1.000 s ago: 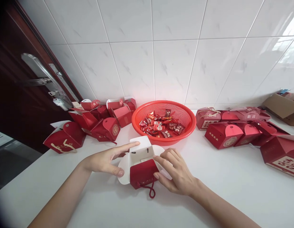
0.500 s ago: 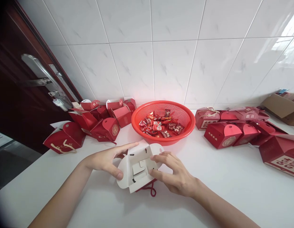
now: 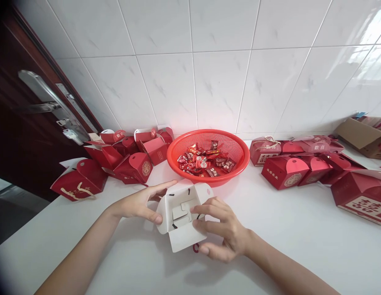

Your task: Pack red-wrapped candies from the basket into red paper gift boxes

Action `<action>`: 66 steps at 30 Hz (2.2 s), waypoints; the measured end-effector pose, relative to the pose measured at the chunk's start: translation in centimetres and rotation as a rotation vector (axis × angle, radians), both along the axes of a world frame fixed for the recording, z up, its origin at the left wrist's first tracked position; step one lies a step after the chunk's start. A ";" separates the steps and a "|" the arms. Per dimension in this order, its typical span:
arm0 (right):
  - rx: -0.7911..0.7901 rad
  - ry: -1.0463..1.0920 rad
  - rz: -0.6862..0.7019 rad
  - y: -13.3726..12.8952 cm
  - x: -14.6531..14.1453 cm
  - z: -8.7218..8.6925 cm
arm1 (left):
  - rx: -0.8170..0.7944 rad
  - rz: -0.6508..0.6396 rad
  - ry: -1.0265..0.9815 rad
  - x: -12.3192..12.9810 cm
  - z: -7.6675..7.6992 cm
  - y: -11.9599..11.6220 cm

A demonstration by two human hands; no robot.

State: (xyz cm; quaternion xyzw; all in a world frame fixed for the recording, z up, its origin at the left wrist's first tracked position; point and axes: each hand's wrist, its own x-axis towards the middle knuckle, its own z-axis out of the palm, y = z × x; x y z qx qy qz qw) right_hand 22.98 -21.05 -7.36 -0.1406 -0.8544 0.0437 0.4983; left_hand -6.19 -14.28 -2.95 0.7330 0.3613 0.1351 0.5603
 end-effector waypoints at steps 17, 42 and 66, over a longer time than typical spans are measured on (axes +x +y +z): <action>0.172 -0.171 -0.242 -0.1 -0.7 -1.8 | -0.032 0.012 0.014 -0.2 -0.4 -0.4; 0.322 -0.081 -0.300 -1.5 -1.6 -1.3 | 0.054 0.036 -0.197 0.2 0.4 -2.2; 0.261 -0.161 -0.288 -0.7 -0.2 -0.8 | -0.001 -0.072 0.040 -1.6 0.2 -1.5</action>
